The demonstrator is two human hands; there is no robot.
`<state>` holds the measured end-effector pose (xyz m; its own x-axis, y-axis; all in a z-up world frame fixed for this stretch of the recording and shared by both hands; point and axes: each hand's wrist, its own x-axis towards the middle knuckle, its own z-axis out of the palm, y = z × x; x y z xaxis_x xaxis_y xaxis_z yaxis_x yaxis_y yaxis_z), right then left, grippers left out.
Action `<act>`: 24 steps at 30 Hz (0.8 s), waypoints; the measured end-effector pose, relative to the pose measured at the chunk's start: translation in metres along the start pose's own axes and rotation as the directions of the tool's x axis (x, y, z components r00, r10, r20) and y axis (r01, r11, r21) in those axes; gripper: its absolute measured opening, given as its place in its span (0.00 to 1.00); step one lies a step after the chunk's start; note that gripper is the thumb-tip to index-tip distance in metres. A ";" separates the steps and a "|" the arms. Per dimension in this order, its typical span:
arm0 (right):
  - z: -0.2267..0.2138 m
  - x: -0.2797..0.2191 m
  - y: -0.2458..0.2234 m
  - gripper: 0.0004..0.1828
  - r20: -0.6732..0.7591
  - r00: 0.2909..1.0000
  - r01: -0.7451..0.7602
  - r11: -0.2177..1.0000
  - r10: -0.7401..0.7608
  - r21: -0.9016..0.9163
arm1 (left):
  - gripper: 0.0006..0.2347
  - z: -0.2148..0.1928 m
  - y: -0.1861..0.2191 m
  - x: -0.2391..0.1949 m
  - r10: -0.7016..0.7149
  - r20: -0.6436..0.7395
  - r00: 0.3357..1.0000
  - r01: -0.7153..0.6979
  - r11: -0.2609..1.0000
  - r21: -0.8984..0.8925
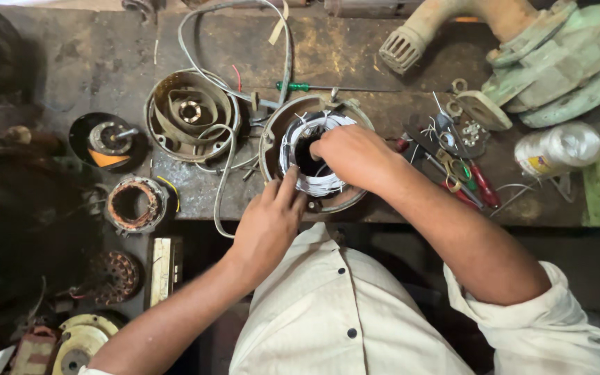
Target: The person works on an electric motor stator, winding white wire into the slots, cutting excess wire with pliers, and securing the assembly with a perforated metal plate and hammer. The person uses pliers, a hammer, and a screwdriver to complete the task.
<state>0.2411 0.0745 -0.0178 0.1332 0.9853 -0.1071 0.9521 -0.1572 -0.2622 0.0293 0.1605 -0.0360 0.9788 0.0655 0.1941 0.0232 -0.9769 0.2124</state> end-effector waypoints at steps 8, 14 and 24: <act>-0.063 -0.054 -0.016 0.14 -0.133 0.983 -0.102 0.979 0.126 0.175 | 0.05 -0.011 0.004 0.003 -0.332 -0.209 0.920 0.264 0.918 -0.297; -0.075 -0.096 -0.020 0.13 0.052 0.916 -0.398 0.881 0.399 0.255 | 0.07 0.002 0.042 -0.003 -0.547 0.270 0.792 0.399 0.129 -0.908; 0.035 -0.148 -0.054 0.08 -0.369 0.925 0.286 0.808 -0.093 0.515 | 0.07 0.001 0.093 -0.012 -0.597 0.499 0.628 0.176 -0.516 -0.838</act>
<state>0.1603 -0.0653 -0.0219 0.1367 0.9504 0.2795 0.6661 0.1206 -0.7361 0.0202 0.0683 -0.0193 0.7022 0.5230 -0.4831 -0.0103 0.6859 0.7276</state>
